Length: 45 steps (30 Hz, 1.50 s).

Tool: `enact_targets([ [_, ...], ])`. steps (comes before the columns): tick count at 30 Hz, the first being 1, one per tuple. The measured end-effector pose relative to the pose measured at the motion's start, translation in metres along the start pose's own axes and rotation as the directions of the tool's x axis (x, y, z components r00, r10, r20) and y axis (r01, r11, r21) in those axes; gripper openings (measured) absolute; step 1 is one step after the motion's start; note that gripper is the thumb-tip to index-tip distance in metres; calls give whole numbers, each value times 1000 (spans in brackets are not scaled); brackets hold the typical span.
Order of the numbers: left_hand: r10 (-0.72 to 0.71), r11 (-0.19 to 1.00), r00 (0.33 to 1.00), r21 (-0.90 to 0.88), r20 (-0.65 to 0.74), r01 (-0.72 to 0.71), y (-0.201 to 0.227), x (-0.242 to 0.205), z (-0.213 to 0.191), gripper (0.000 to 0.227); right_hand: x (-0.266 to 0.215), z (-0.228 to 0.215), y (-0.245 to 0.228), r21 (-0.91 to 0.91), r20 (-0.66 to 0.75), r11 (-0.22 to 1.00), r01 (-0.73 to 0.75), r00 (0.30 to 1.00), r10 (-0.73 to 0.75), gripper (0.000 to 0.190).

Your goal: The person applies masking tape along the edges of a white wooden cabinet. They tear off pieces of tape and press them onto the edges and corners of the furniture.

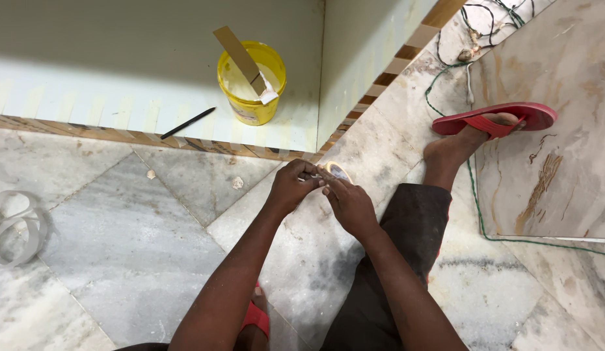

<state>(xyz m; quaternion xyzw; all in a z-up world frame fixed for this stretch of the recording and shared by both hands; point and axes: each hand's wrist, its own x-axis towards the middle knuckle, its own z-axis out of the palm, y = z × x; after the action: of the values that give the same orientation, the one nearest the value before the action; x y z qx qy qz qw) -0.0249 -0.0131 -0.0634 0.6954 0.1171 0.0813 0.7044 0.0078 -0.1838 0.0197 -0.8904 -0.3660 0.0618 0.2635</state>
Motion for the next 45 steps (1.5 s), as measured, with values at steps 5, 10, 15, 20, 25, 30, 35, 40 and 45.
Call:
enact_targets([
  [5, 24, 989, 999, 148, 39, -30, 11, 5, -5, 25, 6, -1, 3, 36, -11, 998, 50, 999, -50, 57],
  [10, 137, 983, 991, 129, -13, -134, 25, 5, -10, 13, 13, 2, 10, -31, -36, 994, -104, 994, 103, 66],
  [15, 273, 960, 944, 111, -187, -256, 28, 26, -21, 3, 32, 1, 32, -316, -214, 947, -55, 977, -15, 47],
  [20, 209, 972, 958, 152, -195, -181, 31, 34, -26, 10, 40, -7, 37, -339, -279, 937, -85, 960, -14, 26],
  [25, 220, 975, 957, 83, -187, -208, 26, 34, -27, 7, 44, -7, 42, -362, -314, 928, -87, 949, -33, 20],
  [30, 212, 977, 955, 11, -208, -215, 21, 35, -26, 6, 49, -6, 47, -382, -327, 921, -70, 943, -64, 22],
  [35, 190, 981, 957, 8, -217, -193, 20, 34, -31, 5, 55, -3, 50, -406, -326, 912, -54, 941, -89, 21],
  [40, 209, 978, 954, 33, -215, -207, 22, 34, -33, 4, 60, -3, 50, -403, -332, 914, -43, 938, -102, 20],
  [45, 236, 971, 950, 26, -203, -236, 26, 36, -34, 6, 59, -5, 50, -398, -347, 916, -45, 932, -105, 20],
])
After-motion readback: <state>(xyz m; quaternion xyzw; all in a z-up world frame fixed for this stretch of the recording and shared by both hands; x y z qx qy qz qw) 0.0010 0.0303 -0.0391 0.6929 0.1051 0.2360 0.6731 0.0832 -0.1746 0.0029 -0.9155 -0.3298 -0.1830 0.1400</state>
